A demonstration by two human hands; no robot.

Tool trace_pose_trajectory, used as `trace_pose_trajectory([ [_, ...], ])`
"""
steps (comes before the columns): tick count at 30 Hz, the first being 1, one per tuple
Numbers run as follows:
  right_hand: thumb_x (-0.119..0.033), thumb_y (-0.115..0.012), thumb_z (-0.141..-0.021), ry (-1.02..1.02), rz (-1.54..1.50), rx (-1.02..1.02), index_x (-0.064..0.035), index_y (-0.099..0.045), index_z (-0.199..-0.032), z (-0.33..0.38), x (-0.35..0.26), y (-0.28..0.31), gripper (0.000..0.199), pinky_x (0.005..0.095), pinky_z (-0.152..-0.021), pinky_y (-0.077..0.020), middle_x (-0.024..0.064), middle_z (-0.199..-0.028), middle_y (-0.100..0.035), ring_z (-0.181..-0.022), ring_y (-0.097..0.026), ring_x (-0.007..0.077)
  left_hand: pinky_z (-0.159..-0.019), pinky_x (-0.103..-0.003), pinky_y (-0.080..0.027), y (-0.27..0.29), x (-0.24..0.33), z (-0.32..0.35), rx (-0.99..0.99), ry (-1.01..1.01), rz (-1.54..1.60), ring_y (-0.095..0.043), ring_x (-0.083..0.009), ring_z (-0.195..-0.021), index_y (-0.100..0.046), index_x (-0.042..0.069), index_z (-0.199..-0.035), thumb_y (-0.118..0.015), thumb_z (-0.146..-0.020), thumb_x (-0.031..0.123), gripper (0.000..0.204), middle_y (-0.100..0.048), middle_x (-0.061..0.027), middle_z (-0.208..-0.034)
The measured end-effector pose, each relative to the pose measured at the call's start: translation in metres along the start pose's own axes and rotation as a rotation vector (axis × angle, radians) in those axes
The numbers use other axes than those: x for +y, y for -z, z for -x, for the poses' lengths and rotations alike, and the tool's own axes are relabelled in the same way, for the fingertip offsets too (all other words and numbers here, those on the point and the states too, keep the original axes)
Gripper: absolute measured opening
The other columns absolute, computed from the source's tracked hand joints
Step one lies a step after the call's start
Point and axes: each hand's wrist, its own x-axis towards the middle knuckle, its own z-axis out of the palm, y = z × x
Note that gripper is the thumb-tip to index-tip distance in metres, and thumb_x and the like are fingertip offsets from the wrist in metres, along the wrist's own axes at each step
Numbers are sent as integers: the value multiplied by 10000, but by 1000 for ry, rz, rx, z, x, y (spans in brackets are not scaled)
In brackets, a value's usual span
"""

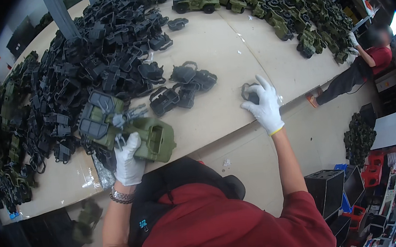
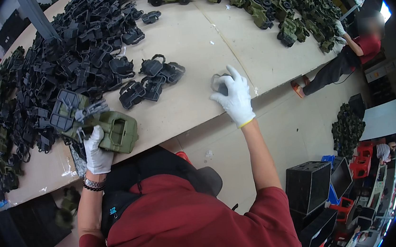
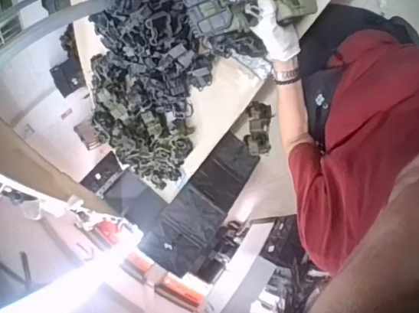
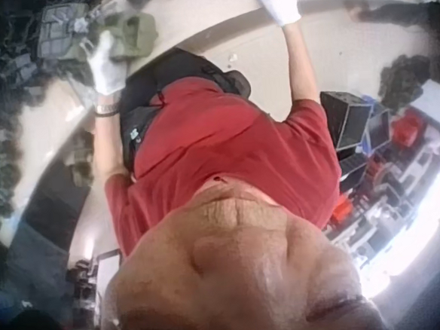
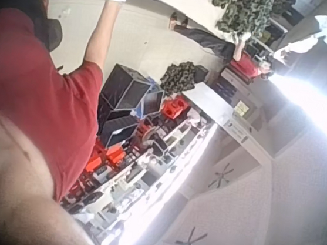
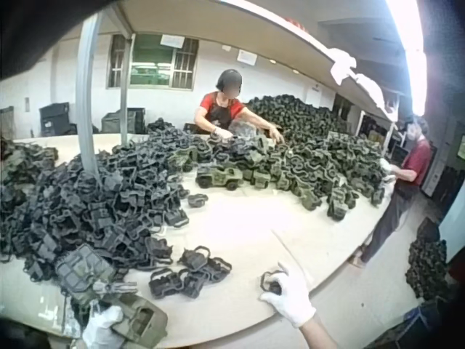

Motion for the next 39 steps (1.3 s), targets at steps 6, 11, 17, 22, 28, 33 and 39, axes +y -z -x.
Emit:
trace_pose_trajectory([
  [6, -204, -850, -685, 44, -304, -93, -90, -669, -1085, -16, -62, 7, 454, 436, -954, -487, 140, -1229, -639, -1129, -573, 342, -906, -336, -544, -58, 14, 3, 150, 6, 77, -647, -142, -1026, -612, 65, -1241, -700, -960, 205, 326, -651, -35, -1143],
  [11, -252, -877, -681, 39, -809, -249, -72, -627, -1245, 11, -152, 14, 643, 405, -988, -479, 121, -1220, -646, -1159, -590, 311, -892, -289, -492, -70, 10, 10, 107, -142, -144, -617, -100, -977, -657, 44, -1194, -705, -971, 247, 306, -675, -13, -1090],
  [17, -410, -804, -765, 379, -673, -258, -75, -631, -1320, 8, -179, -2, 671, 436, -975, -449, 133, -1262, -609, -1127, -550, 346, -899, -278, -499, -60, 8, 21, 171, -208, -245, -629, -96, -991, -666, 37, -1184, -735, -950, 214, 301, -690, -25, -1127],
  [22, -445, -721, -857, 541, -635, -127, -34, -602, -1345, 8, -182, -16, 650, 431, -986, -439, 181, -1332, -593, -1119, -554, 362, -910, -283, -516, -65, 20, 19, 146, -122, -240, -650, -112, -1011, -668, 18, -1194, -721, -948, 145, 282, -699, -43, -1133],
  [28, -487, -583, -961, 739, -580, -121, -3, -523, -1406, 8, -187, -13, 660, 465, -966, -455, 235, -1425, -541, -1083, -568, 426, -891, -290, -562, -43, 16, 29, -25, -602, -957, -700, -162, -1002, -689, -21, -1168, -670, -943, 27, 231, -721, -106, -1136],
  [33, -609, -581, -906, 767, -599, -157, -12, -517, -1415, -15, -197, 7, 787, 469, -995, -440, 245, -1449, -514, -1135, -555, 434, -954, -338, -541, -65, 35, 22, 130, -231, -37, -644, -166, -1110, -615, 25, -1263, -676, -978, 164, 323, -656, -79, -1232],
  [39, -789, -649, -738, 789, -835, 371, -135, -562, -1334, -10, -242, -10, 889, 595, -1029, -403, 269, -1431, -461, -1269, -470, 506, -1114, -453, -422, -109, 86, 47, 103, 266, 555, -520, -294, -1315, -485, 57, -1429, -410, -996, 673, 756, -546, -137, -1402],
])
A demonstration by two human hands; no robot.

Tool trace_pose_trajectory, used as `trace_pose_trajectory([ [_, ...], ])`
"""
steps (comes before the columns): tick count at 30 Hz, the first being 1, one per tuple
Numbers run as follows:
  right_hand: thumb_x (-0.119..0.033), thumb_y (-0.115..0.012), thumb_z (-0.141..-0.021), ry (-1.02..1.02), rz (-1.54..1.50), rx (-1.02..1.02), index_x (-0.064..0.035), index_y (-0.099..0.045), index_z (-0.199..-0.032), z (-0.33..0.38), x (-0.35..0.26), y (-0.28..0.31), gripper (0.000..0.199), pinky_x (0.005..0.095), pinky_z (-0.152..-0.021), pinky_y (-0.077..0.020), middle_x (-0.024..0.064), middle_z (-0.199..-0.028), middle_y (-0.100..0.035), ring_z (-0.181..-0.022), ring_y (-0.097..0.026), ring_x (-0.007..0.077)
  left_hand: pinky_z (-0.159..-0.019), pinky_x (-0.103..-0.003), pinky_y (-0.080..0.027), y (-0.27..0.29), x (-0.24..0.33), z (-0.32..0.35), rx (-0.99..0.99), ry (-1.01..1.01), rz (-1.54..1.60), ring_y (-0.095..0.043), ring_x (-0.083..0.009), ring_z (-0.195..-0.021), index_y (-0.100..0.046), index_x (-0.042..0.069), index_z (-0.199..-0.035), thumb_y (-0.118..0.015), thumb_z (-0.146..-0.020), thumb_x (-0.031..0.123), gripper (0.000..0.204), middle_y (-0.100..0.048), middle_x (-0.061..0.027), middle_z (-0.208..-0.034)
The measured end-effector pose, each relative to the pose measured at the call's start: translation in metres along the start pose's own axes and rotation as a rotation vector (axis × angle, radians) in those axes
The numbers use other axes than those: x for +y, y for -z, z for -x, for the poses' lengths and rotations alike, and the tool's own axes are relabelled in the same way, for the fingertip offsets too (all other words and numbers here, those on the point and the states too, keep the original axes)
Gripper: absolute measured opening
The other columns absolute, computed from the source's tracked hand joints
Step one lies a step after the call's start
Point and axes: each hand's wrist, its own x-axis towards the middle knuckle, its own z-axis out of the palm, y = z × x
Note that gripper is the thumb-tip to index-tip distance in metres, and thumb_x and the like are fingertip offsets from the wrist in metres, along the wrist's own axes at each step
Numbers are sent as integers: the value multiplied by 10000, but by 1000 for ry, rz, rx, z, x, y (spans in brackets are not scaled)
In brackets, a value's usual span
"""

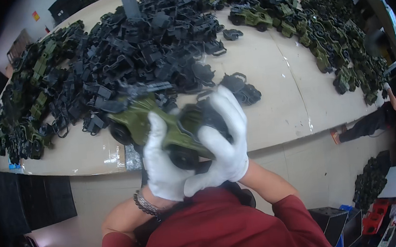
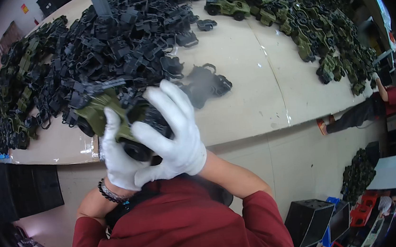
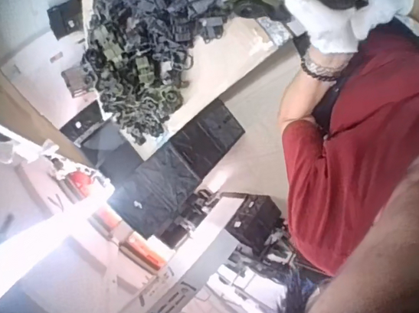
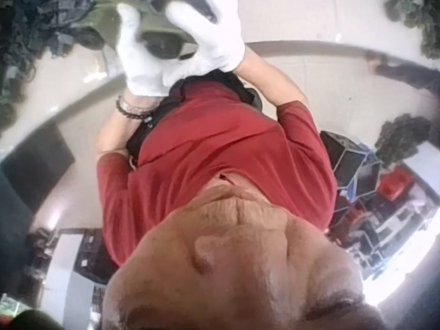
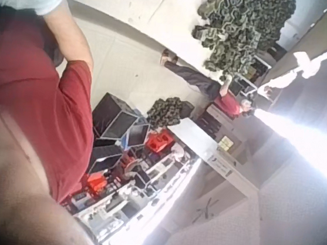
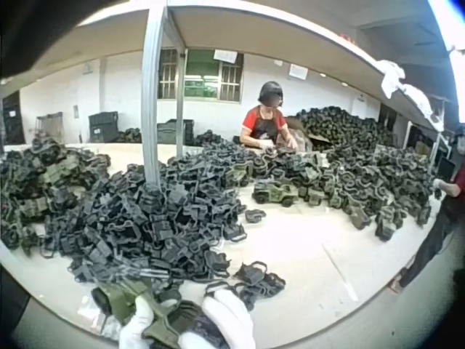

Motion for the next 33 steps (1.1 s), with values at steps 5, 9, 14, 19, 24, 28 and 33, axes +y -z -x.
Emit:
trace_pose_trajectory([
  [5, -652, -664, -844, 1, 28, -107, -48, -612, -1227, -14, 7, 17, 717, 510, -895, -508, 237, -1185, -634, -1046, -621, 408, -1097, -390, -429, -2, -25, 6, -60, -110, 94, -505, -236, -1321, -459, 88, -1444, -439, -1019, 602, 667, -528, -112, -1405],
  [9, -617, -519, -975, -31, 26, -105, -57, -612, -1192, -22, -6, 13, 608, 506, -873, -519, 246, -1133, -644, -993, -618, 399, -1113, -383, -411, 6, -28, 10, -115, -121, 262, -508, -228, -1314, -442, 51, -1431, -446, -1025, 572, 661, -536, -93, -1393],
  [14, -825, -488, -845, -105, -162, -191, -71, -574, -1330, -36, -18, -23, 900, 520, -972, -456, 284, -1293, -591, -1129, -566, 430, -1095, -399, -416, 23, 22, 26, 13, -249, 160, -537, -211, -1260, -511, 113, -1372, -520, -1006, 555, 574, -579, -72, -1339],
  [19, -782, -388, -924, -54, -28, -376, -62, -536, -1405, -50, -5, -33, 878, 502, -1066, -386, 293, -1494, -440, -1299, -479, 455, -924, -417, -589, 84, 127, 75, 301, -861, -239, -683, -257, -1066, -549, 101, -1260, -582, -1014, 425, 409, -663, -90, -1176],
  [24, -358, -600, -963, 57, -6, -451, -32, -622, -1278, -97, 3, -37, 454, 476, -1109, -368, 207, -1417, -542, -1298, -505, 387, -892, -473, -526, 169, 247, 118, 850, -910, -277, -677, -274, -1032, -574, 176, -1270, -616, -962, 518, 462, -684, -64, -1179],
  [28, -160, -707, -868, -21, -150, -466, -53, -691, -1187, -143, 3, -106, 336, 369, -987, -484, 144, -1250, -668, -1129, -631, 291, -1008, -563, -376, 226, 301, 126, 744, -831, 21, -555, -302, -1184, -584, 213, -1235, -615, -939, 553, 452, -605, -66, -1334],
  [33, -369, -751, -844, -292, -274, -723, -72, -641, -1300, -193, 42, -244, 555, 367, -984, -496, 150, -1220, -692, -1087, -664, 311, -1067, -513, -330, 238, 334, 100, 596, -743, 29, -528, -266, -1227, -603, 197, -1227, -541, -973, 551, 441, -633, -44, -1300],
])
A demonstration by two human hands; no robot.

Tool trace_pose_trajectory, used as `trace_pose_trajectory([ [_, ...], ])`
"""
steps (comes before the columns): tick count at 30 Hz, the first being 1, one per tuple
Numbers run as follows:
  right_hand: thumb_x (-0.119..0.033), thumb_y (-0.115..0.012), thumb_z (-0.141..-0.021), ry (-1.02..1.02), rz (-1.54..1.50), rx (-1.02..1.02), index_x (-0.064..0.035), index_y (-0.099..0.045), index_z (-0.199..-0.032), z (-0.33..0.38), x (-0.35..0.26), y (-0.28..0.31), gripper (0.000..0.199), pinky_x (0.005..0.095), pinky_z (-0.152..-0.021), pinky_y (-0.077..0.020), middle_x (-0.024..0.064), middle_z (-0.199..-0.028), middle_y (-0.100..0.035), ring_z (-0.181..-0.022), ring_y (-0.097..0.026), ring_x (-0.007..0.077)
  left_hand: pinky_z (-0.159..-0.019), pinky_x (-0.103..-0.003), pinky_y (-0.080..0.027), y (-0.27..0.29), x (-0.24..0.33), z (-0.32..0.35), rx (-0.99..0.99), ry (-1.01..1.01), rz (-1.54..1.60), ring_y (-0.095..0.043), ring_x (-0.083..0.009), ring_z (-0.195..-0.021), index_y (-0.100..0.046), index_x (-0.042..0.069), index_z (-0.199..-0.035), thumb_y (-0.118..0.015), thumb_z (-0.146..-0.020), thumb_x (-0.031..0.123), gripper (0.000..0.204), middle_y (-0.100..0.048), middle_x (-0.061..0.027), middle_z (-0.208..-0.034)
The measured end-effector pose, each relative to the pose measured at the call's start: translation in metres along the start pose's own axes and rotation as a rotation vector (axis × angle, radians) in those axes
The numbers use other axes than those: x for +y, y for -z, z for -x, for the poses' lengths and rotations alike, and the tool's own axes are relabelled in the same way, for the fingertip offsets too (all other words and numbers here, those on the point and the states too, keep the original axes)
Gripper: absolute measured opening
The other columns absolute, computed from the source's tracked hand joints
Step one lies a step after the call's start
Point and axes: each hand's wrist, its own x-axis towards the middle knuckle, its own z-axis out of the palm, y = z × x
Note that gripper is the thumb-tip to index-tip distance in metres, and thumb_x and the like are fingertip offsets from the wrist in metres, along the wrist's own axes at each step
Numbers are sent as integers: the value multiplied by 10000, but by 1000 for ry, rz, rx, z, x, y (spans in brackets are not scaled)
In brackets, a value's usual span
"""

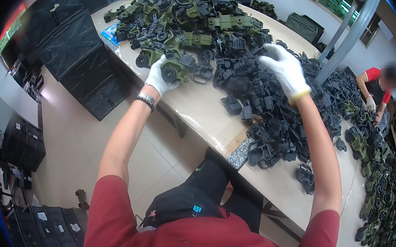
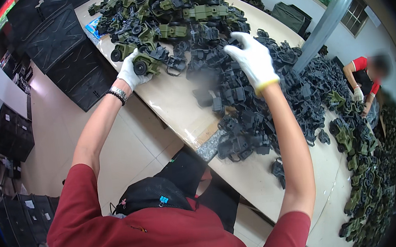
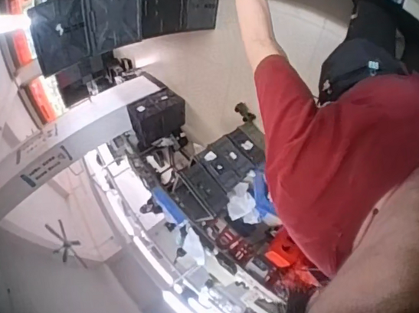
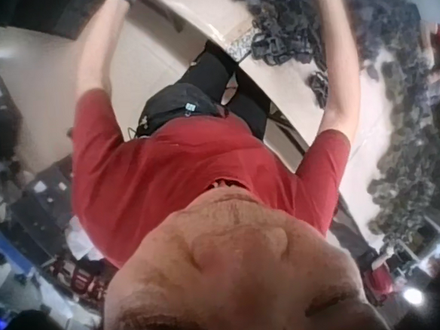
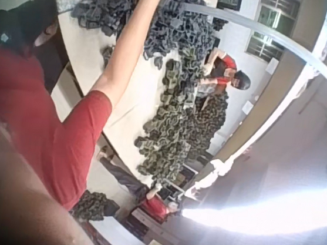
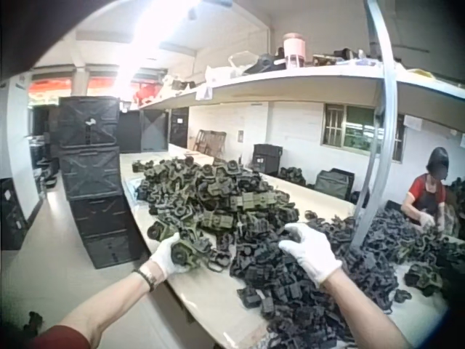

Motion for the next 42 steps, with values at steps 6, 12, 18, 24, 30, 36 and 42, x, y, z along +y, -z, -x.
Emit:
trace_pose_trajectory([
  [6, -508, -834, -696, -127, 223, -221, -88, -212, -1599, -118, 52, -94, 1174, 396, -1101, -433, 261, -1430, -543, -1300, -555, 391, -1062, -608, -334, 13, 7, -17, -117, 11, 1, -549, -296, -1223, -607, 150, -1207, -596, -963, 464, 397, -638, -81, -1277],
  [12, -258, -871, -654, -87, -131, -348, -23, -424, -1490, -204, 60, -114, 977, 379, -1053, -464, 236, -1331, -616, -1198, -613, 319, -1015, -551, -480, 3, 15, -41, -172, -164, -9, -628, -290, -1144, -647, 109, -1190, -620, -972, 251, 261, -659, -106, -1233],
  [18, -322, -789, -836, -283, -599, -452, -30, -587, -1213, -297, 98, -114, 518, 278, -676, -509, 56, -946, -654, -736, -622, 132, -1081, -354, -438, 48, 24, -72, -233, -384, -151, -609, -211, -1194, -620, -49, -1262, -594, -959, 79, 330, -658, -103, -1255],
  [24, -124, -711, -793, -424, -669, -262, -43, -677, -733, -297, 38, -143, 106, 335, -637, -448, 24, -718, -615, -670, -558, 161, -1040, -320, -452, 6, 28, -74, 5, -320, -291, -629, -181, -1133, -652, -24, -1233, -660, -947, 114, 318, -689, -87, -1193],
  [30, -453, -850, -759, -291, -510, -136, 53, -507, -1237, -302, 28, -180, 777, 291, -621, -515, 112, -985, -634, -702, -596, 146, -860, -314, -544, -21, 65, -105, 151, -399, -497, -677, -180, -975, -634, 4, -1243, -749, -867, 64, 398, -697, -75, -1142],
  [36, -480, -833, -741, -323, -242, -17, 21, -510, -1246, -306, -3, -245, 780, 413, -971, -488, 226, -1270, -550, -1167, -562, 327, -811, -343, -577, 20, 145, -156, 194, -426, -454, -686, -188, -946, -621, 32, -1240, -745, -891, 79, 373, -706, -52, -1075],
  [42, -495, -809, -779, -440, -461, -11, 73, -533, -1281, -393, 19, -293, 808, 356, -733, -547, 171, -1058, -664, -852, -653, 211, -894, -305, -508, 26, 169, -220, 285, -701, -547, -663, -165, -1005, -630, -4, -1249, -802, -846, 159, 468, -713, -65, -1145],
])
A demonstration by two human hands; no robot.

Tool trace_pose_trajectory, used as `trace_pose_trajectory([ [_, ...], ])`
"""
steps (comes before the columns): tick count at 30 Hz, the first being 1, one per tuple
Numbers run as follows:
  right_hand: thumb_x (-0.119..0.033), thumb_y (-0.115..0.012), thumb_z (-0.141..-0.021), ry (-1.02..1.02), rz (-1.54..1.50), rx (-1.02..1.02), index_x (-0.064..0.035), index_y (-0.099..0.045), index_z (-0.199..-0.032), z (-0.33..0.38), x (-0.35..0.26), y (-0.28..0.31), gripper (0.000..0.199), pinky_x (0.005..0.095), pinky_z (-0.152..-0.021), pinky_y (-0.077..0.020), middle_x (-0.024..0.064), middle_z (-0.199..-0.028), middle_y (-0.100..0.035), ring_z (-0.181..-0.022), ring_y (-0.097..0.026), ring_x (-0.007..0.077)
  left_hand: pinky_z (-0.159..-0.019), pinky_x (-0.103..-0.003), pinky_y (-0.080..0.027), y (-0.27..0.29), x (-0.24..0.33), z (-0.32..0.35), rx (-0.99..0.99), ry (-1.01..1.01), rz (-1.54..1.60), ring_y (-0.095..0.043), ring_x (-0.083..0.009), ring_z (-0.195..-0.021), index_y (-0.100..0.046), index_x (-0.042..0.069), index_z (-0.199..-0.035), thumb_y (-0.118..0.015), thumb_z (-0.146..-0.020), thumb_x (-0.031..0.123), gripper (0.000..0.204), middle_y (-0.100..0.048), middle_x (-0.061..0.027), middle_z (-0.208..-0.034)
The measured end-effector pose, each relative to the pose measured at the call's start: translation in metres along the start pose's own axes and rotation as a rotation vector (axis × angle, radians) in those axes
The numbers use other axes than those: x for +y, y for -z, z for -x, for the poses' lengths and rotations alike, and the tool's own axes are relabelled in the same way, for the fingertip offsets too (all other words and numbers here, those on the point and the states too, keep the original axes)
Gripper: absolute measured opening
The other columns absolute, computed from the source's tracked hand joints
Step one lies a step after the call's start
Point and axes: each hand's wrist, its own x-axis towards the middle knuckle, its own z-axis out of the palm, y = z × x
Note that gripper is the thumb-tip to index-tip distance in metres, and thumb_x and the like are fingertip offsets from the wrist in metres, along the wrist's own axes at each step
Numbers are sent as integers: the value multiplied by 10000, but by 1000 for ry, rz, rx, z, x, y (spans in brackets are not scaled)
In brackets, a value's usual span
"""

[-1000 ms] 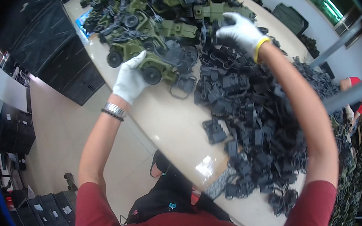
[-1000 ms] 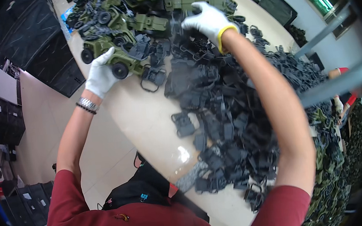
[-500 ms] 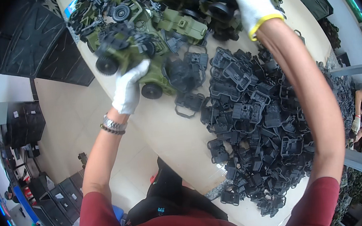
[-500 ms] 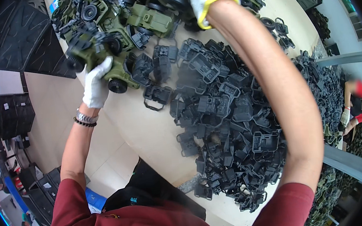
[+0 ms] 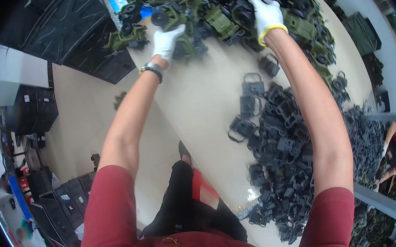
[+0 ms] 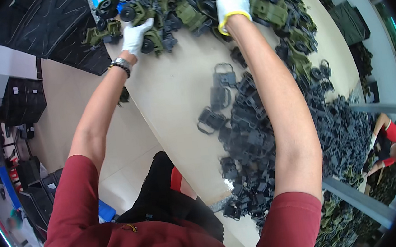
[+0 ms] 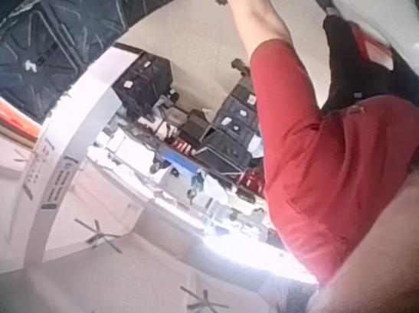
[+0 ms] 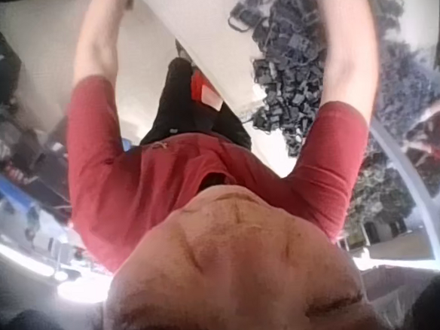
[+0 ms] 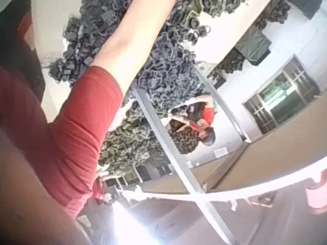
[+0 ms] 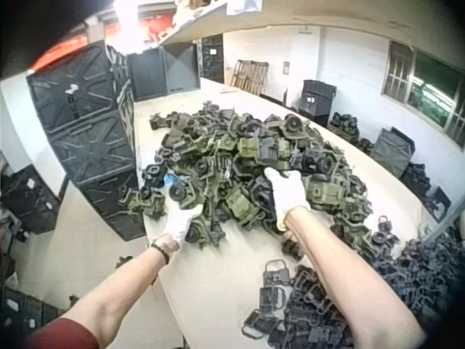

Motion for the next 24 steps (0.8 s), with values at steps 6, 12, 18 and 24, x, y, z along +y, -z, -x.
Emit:
trace_pose_trajectory([
  [6, -509, -732, -873, 68, 109, -130, -41, -558, -1382, 69, -28, 14, 714, 364, -775, -538, 145, -1174, -645, -849, -638, 248, -959, -330, -489, 10, -17, 4, 121, 39, 30, -648, -197, -1073, -596, -19, -1282, -822, -832, 222, 558, -695, -93, -1200],
  [12, -590, -820, -690, 562, 887, 280, -107, -512, -1430, 116, -13, 82, 936, 517, -1030, -420, 222, -1386, -496, -1244, -477, 431, -1080, -375, -422, 5, 10, 32, 18, 55, 34, -528, -263, -1272, -343, -22, -1460, -894, -744, 225, 936, -527, -166, -1419],
  [18, -508, -953, -420, 240, 583, -79, -76, -111, -1614, 87, 66, 104, 1523, 507, -1199, -284, 282, -1649, -72, -1486, -228, 469, -1200, -397, -272, 25, 4, 105, -62, 80, -231, -253, -331, -1483, 33, -22, -1588, -929, -601, 219, 1399, -155, -260, -1630],
  [24, -210, -961, -571, 204, 387, -107, -34, -106, -1607, 43, 56, 73, 1355, 390, -1215, -254, 246, -1613, -286, -1481, -312, 333, -1079, -642, -329, 5, 57, 190, -757, -393, -862, -273, -592, -1364, -582, 164, -1341, -922, -487, 487, 974, -357, -280, -1440],
])
